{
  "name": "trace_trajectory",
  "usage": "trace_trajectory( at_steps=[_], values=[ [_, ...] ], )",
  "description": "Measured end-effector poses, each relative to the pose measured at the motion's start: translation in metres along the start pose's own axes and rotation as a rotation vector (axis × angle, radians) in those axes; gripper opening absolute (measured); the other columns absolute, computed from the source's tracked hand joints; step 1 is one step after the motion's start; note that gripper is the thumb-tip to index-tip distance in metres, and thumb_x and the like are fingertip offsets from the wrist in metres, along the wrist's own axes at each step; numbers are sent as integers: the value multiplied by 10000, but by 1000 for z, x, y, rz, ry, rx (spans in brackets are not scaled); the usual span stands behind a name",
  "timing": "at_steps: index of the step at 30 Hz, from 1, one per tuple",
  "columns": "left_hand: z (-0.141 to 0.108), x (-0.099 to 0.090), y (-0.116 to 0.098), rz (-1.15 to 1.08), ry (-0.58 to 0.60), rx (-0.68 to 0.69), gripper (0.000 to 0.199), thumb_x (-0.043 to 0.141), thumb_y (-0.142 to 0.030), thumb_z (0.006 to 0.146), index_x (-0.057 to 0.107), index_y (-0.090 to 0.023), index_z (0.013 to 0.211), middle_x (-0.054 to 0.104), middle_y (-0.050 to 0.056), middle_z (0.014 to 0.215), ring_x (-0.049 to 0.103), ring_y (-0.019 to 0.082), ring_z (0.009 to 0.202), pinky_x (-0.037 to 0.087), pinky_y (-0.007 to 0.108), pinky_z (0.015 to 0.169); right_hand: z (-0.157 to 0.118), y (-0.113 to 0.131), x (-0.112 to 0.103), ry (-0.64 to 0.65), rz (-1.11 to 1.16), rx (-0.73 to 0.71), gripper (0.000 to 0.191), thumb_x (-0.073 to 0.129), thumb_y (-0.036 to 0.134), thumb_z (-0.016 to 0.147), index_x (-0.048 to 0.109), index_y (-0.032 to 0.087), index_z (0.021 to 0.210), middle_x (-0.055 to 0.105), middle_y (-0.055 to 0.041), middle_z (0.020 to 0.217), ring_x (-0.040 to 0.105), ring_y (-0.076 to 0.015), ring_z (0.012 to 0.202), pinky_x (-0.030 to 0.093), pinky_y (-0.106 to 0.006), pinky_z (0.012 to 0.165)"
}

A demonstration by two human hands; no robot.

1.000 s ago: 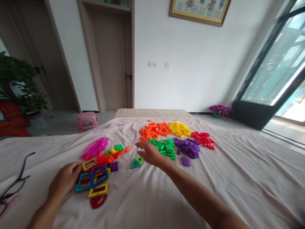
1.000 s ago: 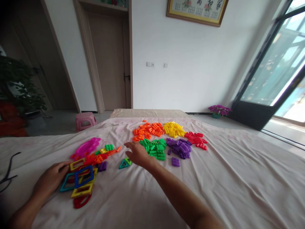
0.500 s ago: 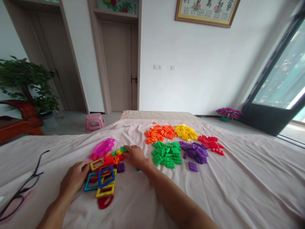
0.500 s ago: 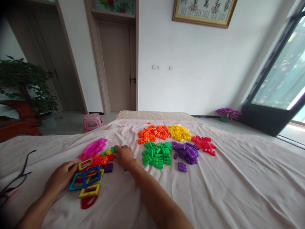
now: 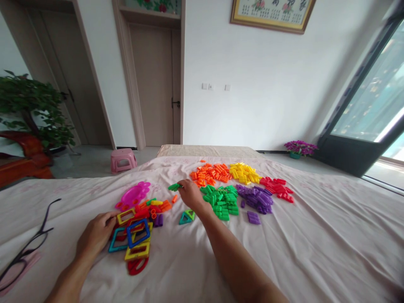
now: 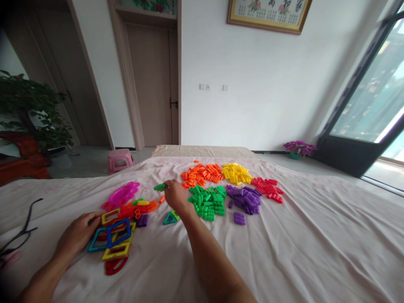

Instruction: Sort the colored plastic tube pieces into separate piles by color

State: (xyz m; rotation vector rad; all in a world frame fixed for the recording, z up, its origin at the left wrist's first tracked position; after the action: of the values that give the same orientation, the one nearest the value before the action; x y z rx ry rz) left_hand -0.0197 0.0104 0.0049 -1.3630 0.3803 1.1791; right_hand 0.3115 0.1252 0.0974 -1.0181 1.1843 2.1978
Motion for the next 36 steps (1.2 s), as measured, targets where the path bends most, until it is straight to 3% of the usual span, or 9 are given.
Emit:
trace_trajectory(
  at_steps=[5, 10, 14, 18, 22, 28, 32, 36],
  values=[
    [1, 1, 0, 6, 13, -11, 403, 446, -397, 848, 769, -219, 1009, 776, 83, 1100, 720, 252, 1015, 545, 303, 891, 0, -29, -68, -49, -58, 109, 271, 530, 123, 813, 763, 203, 926, 741, -24, 849, 641, -164, 775, 396, -223, 658],
    [2, 3, 2, 11, 15, 5, 390, 460, -389, 836, 773, -224, 1000, 780, 71, 1092, 722, 237, 1003, 547, 268, 855, -20, -69, -118, -60, -317, 275, 241, 540, 128, 759, 757, 208, 825, 721, -49, 810, 617, -171, 741, 321, -247, 610],
    [2, 3, 3, 7, 9, 6, 397, 453, -389, 844, 773, -222, 1008, 780, 71, 1097, 720, 241, 1012, 547, 282, 865, -33, -90, -139, -63, -370, 379, 257, 547, 124, 759, 777, 219, 829, 718, -63, 795, 633, -188, 733, 340, -263, 628],
    [2, 3, 3, 10, 6, 4, 385, 458, -383, 846, 778, -232, 998, 782, 66, 1081, 723, 241, 992, 549, 287, 856, -32, -81, -141, -137, -309, 342, 279, 544, 150, 828, 785, 237, 940, 743, -74, 890, 664, -217, 842, 375, -271, 674],
    [1, 2, 2, 22, 0, 8, 405, 449, -384, 853, 783, -219, 1011, 777, 78, 1098, 720, 239, 997, 542, 282, 872, -19, -45, -111, -54, -220, 133, 266, 534, 139, 870, 776, 218, 949, 757, -65, 929, 676, -207, 890, 410, -258, 724],
    [-1, 2, -1, 8, 13, 8, 426, 434, -380, 872, 774, -203, 1059, 766, 82, 1138, 704, 236, 1054, 523, 287, 913, -14, 12, -21, 171, -153, -134, 359, 477, 119, 920, 734, 214, 1151, 736, -83, 1158, 680, -217, 1042, 473, -291, 885],
    [-1, 2, -2, 11, -2, 12, 425, 435, -375, 873, 774, -204, 1063, 759, 85, 1151, 693, 232, 1076, 505, 290, 946, -26, 33, 35, 221, -108, -313, 473, 485, 128, 934, 576, 188, 1394, 646, -117, 1346, 602, -227, 1222, 439, -347, 1054],
    [-1, 3, 0, 15, 1, 6, 412, 435, -358, 880, 766, -206, 1071, 756, 83, 1155, 688, 226, 1074, 503, 283, 930, -37, 40, 67, 201, -69, -443, 561, 470, 140, 960, 411, 150, 1518, 499, -163, 1509, 503, -244, 1339, 391, -386, 1124]
  ],
)
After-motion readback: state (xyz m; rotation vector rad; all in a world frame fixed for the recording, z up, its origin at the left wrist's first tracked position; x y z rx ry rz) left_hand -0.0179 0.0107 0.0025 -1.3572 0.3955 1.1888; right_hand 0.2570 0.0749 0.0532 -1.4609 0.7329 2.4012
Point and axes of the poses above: each hand's wrist, its own z-axis towards the middle knuckle, its own x-axis out of the palm, y = z × x, the point moved 4 cm from there along z, towards the middle knuckle
